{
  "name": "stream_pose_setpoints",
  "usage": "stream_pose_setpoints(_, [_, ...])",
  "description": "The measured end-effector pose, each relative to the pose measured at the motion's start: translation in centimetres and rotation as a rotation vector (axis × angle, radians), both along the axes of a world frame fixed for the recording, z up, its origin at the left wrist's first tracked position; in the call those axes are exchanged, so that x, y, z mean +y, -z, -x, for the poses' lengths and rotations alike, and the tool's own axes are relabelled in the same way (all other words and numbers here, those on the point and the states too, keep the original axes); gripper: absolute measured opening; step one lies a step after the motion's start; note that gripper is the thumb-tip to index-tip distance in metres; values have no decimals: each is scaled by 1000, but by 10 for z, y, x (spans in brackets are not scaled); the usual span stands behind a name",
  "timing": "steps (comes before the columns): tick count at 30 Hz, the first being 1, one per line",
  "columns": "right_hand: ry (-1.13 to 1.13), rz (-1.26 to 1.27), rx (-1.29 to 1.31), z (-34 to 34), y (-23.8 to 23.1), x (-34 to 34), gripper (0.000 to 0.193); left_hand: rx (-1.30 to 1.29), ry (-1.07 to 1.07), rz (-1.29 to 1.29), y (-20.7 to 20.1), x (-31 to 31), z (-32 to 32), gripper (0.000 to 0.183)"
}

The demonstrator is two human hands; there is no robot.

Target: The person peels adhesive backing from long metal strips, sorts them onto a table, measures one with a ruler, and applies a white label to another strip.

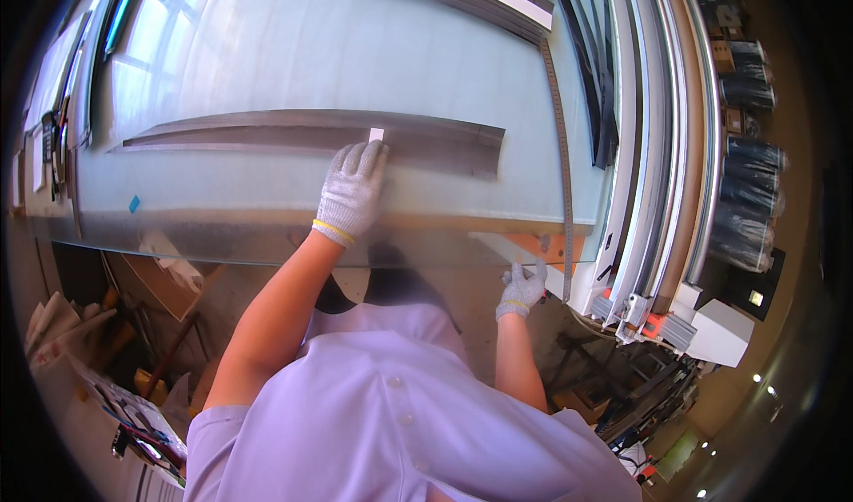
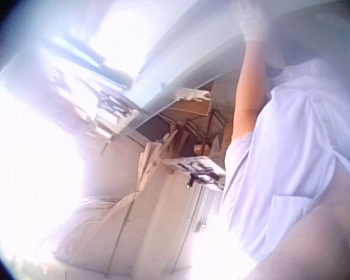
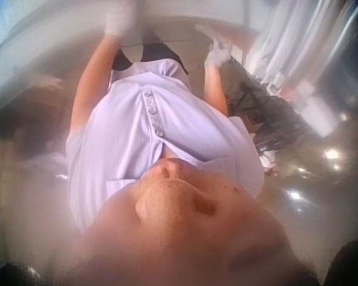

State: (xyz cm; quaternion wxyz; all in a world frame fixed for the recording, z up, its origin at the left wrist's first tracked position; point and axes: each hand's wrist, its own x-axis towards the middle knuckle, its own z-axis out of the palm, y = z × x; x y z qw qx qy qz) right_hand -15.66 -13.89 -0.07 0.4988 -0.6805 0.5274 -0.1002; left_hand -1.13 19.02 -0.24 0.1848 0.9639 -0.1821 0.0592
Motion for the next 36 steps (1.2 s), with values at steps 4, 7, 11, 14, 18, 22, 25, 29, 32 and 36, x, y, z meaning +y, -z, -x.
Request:
stream_pose_setpoints(4, [-474, 295, -266, -39, -11, 20, 24, 1, -16, -18, -2, 1, 0, 60])
stream_pose_setpoints(7, [-839, 297, -316, -128, -49, 97, 8, 18, -29, 15, -5, 0, 1, 60])
stream_pose_setpoints(11, [-1252, 474, -573, -219, -30, 167, 10, 51, -37, 79, 2, 0, 1, 62])
stream_pose_setpoints(14, [-1398, 604, -551, -243, -19, 182, 6, 43, -32, 118, -2, 2, -3, 64])
stream_pose_setpoints(18, [-1453, 618, -552, -245, -8, 183, 8, 46, -43, 105, -4, 3, -1, 65])
stream_pose_setpoints(22, [-1475, 617, -563, -247, -5, 184, 8, 44, -57, 115, -2, 2, -1, 65])
stream_pose_setpoints(25, [-1458, 634, -565, -246, -4, 184, 8, 58, -64, 125, -4, 1, -3, 65])
stream_pose_setpoints(29, [-1445, 644, -566, -244, -4, 185, 7, 32, -72, 101, -2, 1, -2, 64])
stream_pose_setpoints(32, [-1441, 657, -577, -243, -3, 185, 7, 44, -68, 81, -2, 1, -2, 64])
stream_pose_setpoints(36, [-1450, 671, -612, -239, -3, 183, 8, 58, -74, 86, -5, 0, -4, 63])
